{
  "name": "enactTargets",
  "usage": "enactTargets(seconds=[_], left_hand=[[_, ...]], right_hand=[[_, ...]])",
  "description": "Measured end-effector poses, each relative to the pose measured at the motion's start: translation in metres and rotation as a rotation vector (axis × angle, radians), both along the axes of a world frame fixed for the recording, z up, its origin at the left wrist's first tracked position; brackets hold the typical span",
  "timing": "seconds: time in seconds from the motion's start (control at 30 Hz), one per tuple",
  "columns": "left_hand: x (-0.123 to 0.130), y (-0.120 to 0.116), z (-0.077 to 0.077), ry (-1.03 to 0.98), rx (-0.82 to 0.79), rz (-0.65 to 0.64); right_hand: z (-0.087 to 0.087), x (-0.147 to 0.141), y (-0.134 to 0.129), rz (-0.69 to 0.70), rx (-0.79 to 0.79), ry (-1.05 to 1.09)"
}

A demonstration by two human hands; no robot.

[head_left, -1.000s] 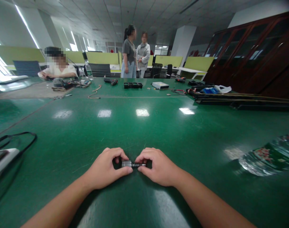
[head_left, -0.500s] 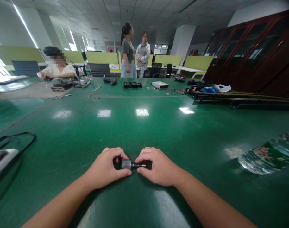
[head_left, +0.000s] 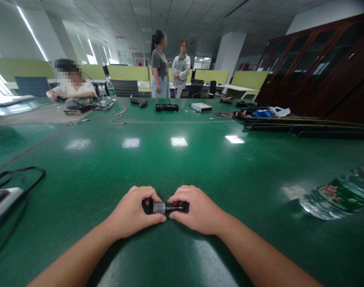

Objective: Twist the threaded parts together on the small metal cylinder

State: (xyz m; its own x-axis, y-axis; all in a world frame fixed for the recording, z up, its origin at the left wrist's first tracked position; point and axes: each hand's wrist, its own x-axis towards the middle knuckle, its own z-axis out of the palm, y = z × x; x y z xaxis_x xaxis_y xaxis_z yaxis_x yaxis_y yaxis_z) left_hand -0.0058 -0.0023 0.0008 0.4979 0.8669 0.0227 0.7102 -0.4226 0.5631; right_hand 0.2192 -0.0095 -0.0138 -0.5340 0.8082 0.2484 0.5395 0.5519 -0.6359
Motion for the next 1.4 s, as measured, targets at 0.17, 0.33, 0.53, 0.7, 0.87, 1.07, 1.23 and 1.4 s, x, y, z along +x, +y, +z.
enactTargets(seconds=[0.17,0.33,0.53,0.7,0.87,1.07,1.23,1.4], left_hand=[[0.002,0.001,0.002,0.001,-0.001,0.011],[0.002,0.000,0.001,-0.011,0.002,0.013],[0.002,0.001,0.000,-0.009,0.008,0.012],[0.002,0.000,0.002,-0.010,0.014,0.009],[0.002,0.000,0.003,-0.004,0.010,0.010],[0.002,-0.001,0.004,-0.006,0.003,0.012],[0.001,-0.001,0.003,-0.008,-0.007,0.017],[0.001,0.000,0.002,-0.008,-0.001,0.003]], right_hand=[[-0.001,-0.004,0.000,0.016,0.025,-0.010],[0.000,-0.005,0.001,0.025,0.044,-0.018],[0.000,-0.003,0.002,0.033,0.057,-0.015],[0.000,-0.003,0.002,0.041,0.069,-0.021],[0.001,-0.001,0.002,0.052,0.063,-0.024],[0.001,0.001,0.003,0.056,0.068,-0.014],[0.004,0.003,0.004,0.057,0.055,-0.010],[0.005,0.006,0.004,0.043,0.047,-0.013]])
